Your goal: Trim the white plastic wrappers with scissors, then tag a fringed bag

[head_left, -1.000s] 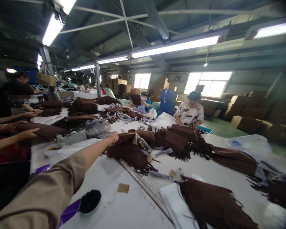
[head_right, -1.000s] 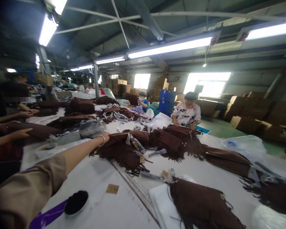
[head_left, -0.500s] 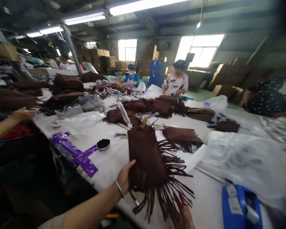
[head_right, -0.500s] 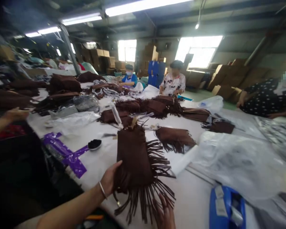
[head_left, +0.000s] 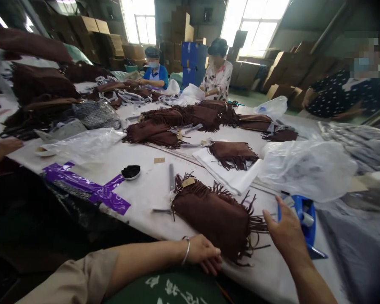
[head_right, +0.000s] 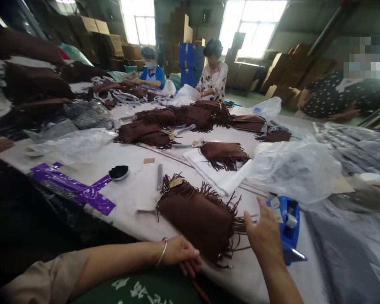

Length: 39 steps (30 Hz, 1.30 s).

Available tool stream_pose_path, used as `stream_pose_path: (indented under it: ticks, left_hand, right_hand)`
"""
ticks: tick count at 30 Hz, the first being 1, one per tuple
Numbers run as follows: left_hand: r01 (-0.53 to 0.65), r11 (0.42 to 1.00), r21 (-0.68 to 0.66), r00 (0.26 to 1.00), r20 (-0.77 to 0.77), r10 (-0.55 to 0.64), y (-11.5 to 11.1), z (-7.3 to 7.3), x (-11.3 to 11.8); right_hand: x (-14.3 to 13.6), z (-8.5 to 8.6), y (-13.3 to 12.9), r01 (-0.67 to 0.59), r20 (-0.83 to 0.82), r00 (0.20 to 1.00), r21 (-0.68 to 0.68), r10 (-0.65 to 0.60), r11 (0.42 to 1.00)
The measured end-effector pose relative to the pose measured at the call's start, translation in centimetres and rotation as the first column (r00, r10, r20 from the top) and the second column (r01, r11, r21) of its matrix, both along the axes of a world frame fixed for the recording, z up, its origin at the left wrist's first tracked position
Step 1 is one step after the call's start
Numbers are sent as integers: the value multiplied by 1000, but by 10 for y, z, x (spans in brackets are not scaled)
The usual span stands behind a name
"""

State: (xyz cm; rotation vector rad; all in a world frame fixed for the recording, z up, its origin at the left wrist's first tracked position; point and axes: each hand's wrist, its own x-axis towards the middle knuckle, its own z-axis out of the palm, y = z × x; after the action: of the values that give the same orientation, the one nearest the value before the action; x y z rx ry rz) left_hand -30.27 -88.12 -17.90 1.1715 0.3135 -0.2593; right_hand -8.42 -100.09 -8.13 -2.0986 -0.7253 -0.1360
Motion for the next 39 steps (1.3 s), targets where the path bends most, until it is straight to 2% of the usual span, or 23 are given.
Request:
stream_pose_path:
  ticks: [1, 2, 4, 5, 6, 7, 8, 9, 11, 12, 14, 15, 16, 17, 20, 23, 26, 30, 32, 33, 35, 37, 39]
  left_hand:
    - [-24, 978, 206, 996, 85, 6, 1, 3, 0]
    - [-93, 907, 410, 978, 208, 6, 6, 5, -1]
    - [-282, 643, 712, 895, 437, -91, 29, 7, -6]
    - [-352, 489, 798, 856, 486, -177, 45, 6, -10]
    - [-389, 347, 853, 836, 486, -256, 62, 3, -15]
    - [-400, 234, 886, 832, 458, -312, 80, -1, -21]
    - [-401, 154, 903, 837, 429, -339, 97, -5, -27]
    - [-404, 109, 908, 847, 416, -330, 113, -9, -35]
    - [-448, 87, 890, 871, 456, -181, 141, -12, -53]
    - [-489, 76, 869, 869, 493, -37, 151, -11, -62]
    - [-541, 63, 839, 815, 504, 287, 163, -9, -77]
    - [-539, 81, 839, 782, 462, 419, 164, -8, -82]
    - [-519, 133, 845, 767, 391, 508, 163, -8, -86]
    - [-479, 220, 850, 781, 298, 549, 158, -9, -89]
    - [-332, 494, 803, 863, 47, 503, 135, -17, -87]
    - [-336, 682, 649, 881, -38, 471, 113, -25, -78]
    - [-423, 784, 455, 855, -87, 512, 104, -28, -71]
    - [-416, 812, 410, 854, -129, 504, 111, -24, -74]
    - [-403, 738, 541, 856, -63, 514, 123, -17, -78]
    - [-413, 650, 638, 845, 2, 535, 131, -13, -80]
    - [-434, 393, 810, 823, 180, 538, 148, -3, -76]
    - [-417, 154, 896, 847, 322, 423, 163, 6, -60]
    - [-371, 5, 929, 897, 357, 260, 174, 9, -31]
  right_hand:
    - [-5, 5, 4, 18, 148, 989, -70, -8, 997]
    - [-16, 3, 9, 7, 230, 973, -116, 19, 993]
    - [-44, -18, 22, -156, 274, 939, -195, 207, 968]
    - [-57, -35, 29, -267, 276, 903, -239, 329, 934]
    - [-68, -54, 34, -380, 283, 832, -336, 477, 862]
    - [-76, -73, 38, -433, 260, 783, -424, 565, 795]
    - [-79, -87, 40, -475, 209, 741, -508, 638, 718]
    - [-78, -97, 40, -497, 144, 724, -568, 674, 656]
    - [-70, -101, 39, -509, 47, 748, -599, 661, 619]
    - [-66, -95, 38, -495, 41, 779, -572, 626, 654]
    - [-65, -78, 43, -426, 89, 852, -456, 517, 781]
    - [-70, -69, 48, -411, 113, 869, -379, 482, 829]
    - [-79, -63, 54, -436, 121, 864, -307, 489, 846]
    - [-91, -59, 62, -498, 110, 837, -252, 536, 830]
    - [-132, -68, 87, -687, 20, 698, -260, 716, 678]
    - [-163, -87, 107, -646, 14, 679, -463, 734, 607]
    - [-173, -95, 118, -531, 68, 710, -602, 700, 597]
    - [-167, -91, 123, -503, 42, 722, -654, 691, 565]
    - [-162, -89, 121, -533, 19, 711, -637, 703, 556]
    - [-160, -89, 119, -546, 18, 703, -627, 711, 556]
    - [-158, -90, 115, -563, 32, 683, -613, 730, 554]
    - [-157, -93, 111, -572, 45, 665, -611, 745, 547]
    - [-158, -97, 110, -568, 57, 660, -614, 749, 548]
